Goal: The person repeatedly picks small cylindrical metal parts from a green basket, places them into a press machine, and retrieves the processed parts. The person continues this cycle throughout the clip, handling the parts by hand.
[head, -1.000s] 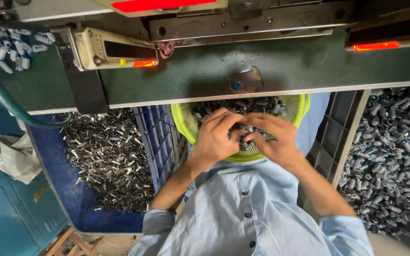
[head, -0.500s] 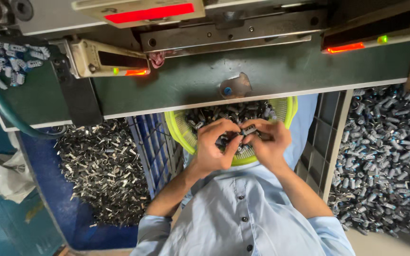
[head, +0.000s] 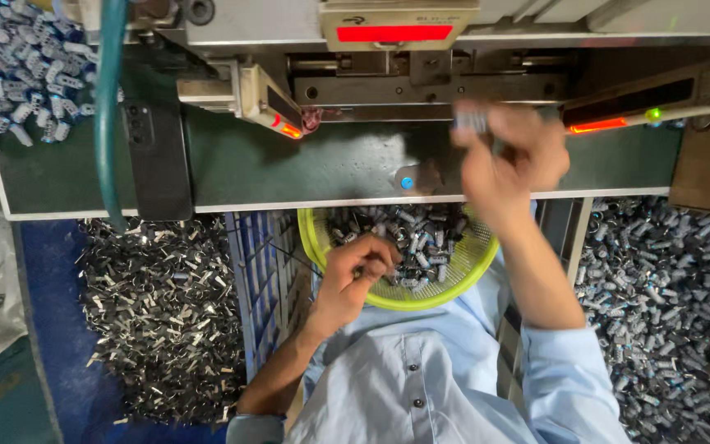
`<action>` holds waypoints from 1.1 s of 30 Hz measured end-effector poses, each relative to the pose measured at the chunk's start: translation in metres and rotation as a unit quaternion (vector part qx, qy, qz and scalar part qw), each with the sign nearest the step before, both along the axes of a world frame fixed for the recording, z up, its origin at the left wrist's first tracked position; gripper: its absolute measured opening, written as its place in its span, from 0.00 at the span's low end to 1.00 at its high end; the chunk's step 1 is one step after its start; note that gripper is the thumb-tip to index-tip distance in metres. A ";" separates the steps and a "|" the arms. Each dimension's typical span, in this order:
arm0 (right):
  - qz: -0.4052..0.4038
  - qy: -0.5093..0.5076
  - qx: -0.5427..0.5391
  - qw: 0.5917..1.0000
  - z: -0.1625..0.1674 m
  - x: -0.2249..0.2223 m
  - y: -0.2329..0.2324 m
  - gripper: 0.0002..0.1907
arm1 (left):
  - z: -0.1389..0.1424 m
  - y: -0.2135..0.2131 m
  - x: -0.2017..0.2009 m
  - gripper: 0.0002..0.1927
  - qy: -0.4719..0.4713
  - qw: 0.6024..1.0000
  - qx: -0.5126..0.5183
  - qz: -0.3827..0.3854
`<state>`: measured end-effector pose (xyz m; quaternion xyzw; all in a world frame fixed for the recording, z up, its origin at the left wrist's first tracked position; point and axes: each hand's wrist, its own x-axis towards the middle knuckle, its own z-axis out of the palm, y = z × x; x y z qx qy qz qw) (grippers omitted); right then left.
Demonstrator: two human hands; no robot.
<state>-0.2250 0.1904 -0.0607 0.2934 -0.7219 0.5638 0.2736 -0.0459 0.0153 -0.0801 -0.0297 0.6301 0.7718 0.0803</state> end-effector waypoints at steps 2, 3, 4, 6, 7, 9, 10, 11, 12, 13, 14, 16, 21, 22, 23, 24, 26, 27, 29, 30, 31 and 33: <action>-0.028 0.008 0.126 0.992 0.009 -0.032 -0.015 0.18 | -0.004 -0.001 0.005 0.16 0.077 0.997 -0.009 0.010; -0.044 0.024 0.138 0.989 0.009 -0.041 -0.021 0.16 | -0.006 -0.002 0.007 0.19 0.117 0.993 -0.011 0.013; -0.060 0.039 0.150 0.986 0.009 -0.047 -0.026 0.15 | -0.008 -0.003 0.009 0.21 0.100 0.995 -0.019 0.012; -0.054 0.004 0.157 0.986 0.007 -0.054 -0.028 0.13 | -0.012 -0.005 0.013 0.24 0.063 0.997 -0.037 0.014; -0.032 -0.046 0.152 0.987 0.006 -0.056 -0.026 0.12 | -0.014 -0.005 0.015 0.23 0.047 0.999 -0.001 0.021; -0.010 -0.056 0.192 0.980 0.008 -0.059 -0.020 0.11 | -0.019 -0.003 0.015 0.22 0.019 0.997 0.066 0.031; -0.013 -0.019 0.239 0.971 0.011 -0.060 -0.016 0.11 | -0.022 -0.002 0.015 0.22 0.018 0.997 0.069 0.030; -0.020 0.016 0.286 0.958 0.015 -0.060 -0.011 0.12 | -0.024 0.000 0.013 0.22 0.015 0.997 0.073 0.024; -0.017 0.007 0.289 0.957 0.019 -0.059 -0.007 0.12 | -0.026 0.003 0.011 0.22 0.012 0.997 0.078 0.018; -0.014 -0.003 0.291 0.957 0.023 -0.055 -0.003 0.12 | -0.027 0.004 0.009 0.22 0.019 0.997 0.068 0.015; -0.012 -0.014 0.292 0.956 0.026 -0.048 0.000 0.13 | -0.027 0.005 0.007 0.22 0.026 0.998 0.058 0.011; -0.027 0.044 0.260 0.964 0.028 -0.019 0.006 0.10 | -0.026 0.005 0.003 0.22 0.053 0.997 0.048 0.015; 0.182 -0.168 0.141 0.958 -0.004 0.090 0.010 0.14 | -0.014 0.003 0.001 0.19 0.057 0.994 0.050 0.076; 0.225 -0.270 0.113 0.929 -0.015 0.105 0.009 0.17 | -0.011 0.005 0.001 0.16 0.034 0.993 0.070 0.084; 0.188 -0.341 0.047 0.920 -0.024 0.120 0.009 0.13 | -0.009 0.008 0.000 0.13 0.011 0.992 0.089 0.090; 0.150 -0.408 -0.019 0.901 -0.032 0.133 0.008 0.09 | -0.007 0.012 -0.002 0.11 -0.010 0.989 0.107 0.097; 0.098 -0.430 -0.061 0.896 -0.043 0.143 0.012 0.06 | -0.004 0.020 -0.007 0.10 0.061 0.992 -0.030 0.109; 0.080 -0.386 -0.038 0.918 -0.047 0.145 0.015 0.07 | -0.003 0.023 -0.010 0.12 0.097 0.984 -0.097 0.111; 0.072 -0.340 -0.002 0.938 -0.048 0.142 0.021 0.10 | -0.002 0.027 -0.016 0.10 0.055 0.994 -0.075 0.061; 0.085 -0.344 0.010 0.935 -0.048 0.137 0.025 0.12 | -0.001 0.026 -0.019 0.09 0.033 0.997 -0.065 0.037; 0.100 -0.350 0.022 0.931 -0.047 0.134 0.027 0.13 | 0.000 0.025 -0.021 0.09 0.076 0.988 -0.126 0.038; 0.130 -0.350 -0.037 0.927 -0.045 0.129 0.032 0.13 | -0.001 0.020 -0.023 0.08 0.164 0.954 -0.248 0.049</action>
